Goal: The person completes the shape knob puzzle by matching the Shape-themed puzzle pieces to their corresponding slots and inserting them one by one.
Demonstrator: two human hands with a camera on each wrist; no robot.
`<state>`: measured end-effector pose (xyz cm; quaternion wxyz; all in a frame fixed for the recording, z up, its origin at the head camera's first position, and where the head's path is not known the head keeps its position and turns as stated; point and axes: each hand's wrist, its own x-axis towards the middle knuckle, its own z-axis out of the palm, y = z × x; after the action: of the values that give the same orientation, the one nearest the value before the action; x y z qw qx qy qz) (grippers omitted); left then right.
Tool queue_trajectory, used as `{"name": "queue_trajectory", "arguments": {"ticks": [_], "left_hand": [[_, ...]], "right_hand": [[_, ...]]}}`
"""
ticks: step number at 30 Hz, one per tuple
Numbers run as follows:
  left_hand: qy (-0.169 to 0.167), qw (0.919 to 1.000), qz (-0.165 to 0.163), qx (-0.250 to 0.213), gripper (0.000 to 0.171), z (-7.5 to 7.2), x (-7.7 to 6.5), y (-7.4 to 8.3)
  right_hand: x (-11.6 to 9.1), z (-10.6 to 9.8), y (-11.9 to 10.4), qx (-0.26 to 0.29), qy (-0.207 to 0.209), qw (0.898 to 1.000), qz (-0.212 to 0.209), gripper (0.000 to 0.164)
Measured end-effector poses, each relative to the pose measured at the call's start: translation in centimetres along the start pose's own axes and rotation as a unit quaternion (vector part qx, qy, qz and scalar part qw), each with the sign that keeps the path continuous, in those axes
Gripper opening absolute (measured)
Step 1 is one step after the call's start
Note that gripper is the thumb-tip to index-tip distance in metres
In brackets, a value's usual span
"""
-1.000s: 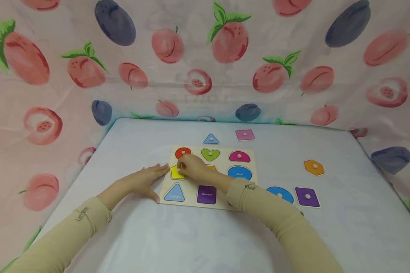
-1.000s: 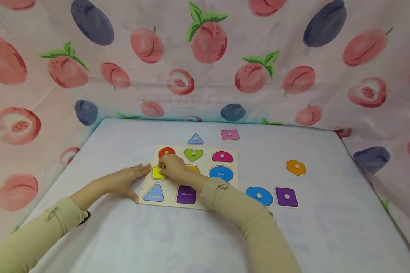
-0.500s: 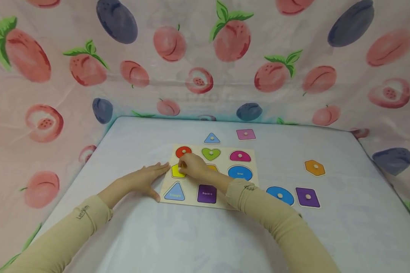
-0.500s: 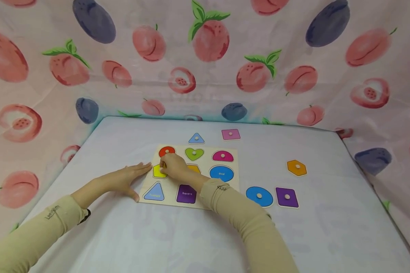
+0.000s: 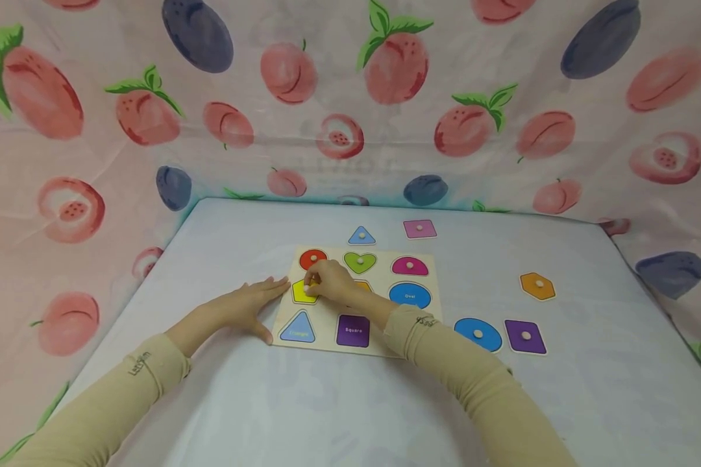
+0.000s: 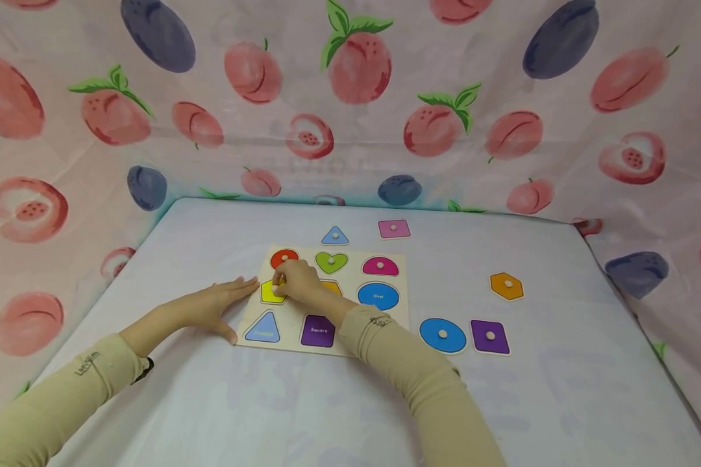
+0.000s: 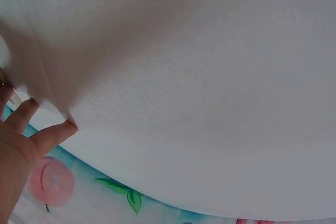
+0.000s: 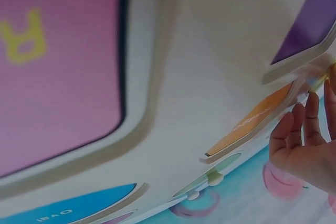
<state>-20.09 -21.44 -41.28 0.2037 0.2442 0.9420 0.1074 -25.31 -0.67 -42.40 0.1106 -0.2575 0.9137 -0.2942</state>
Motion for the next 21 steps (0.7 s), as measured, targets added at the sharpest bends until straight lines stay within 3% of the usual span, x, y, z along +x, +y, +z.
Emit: {"name": "queue_trajectory", "arguments": {"ticks": [12,21], "left_hand": [[-0.002,1.0,0.001,-0.009,0.115,0.1,0.1,-0.2],[-0.004,1.0,-0.004,-0.005,0.115,-0.1,0.0,0.0]], "right_hand": [[-0.3,-0.1,-1.1,-0.104,0.008,0.994,-0.013,0.01],[-0.2,-0.6,-1.3,-0.127,-0.007,0.991,-0.035,0.012]]}}
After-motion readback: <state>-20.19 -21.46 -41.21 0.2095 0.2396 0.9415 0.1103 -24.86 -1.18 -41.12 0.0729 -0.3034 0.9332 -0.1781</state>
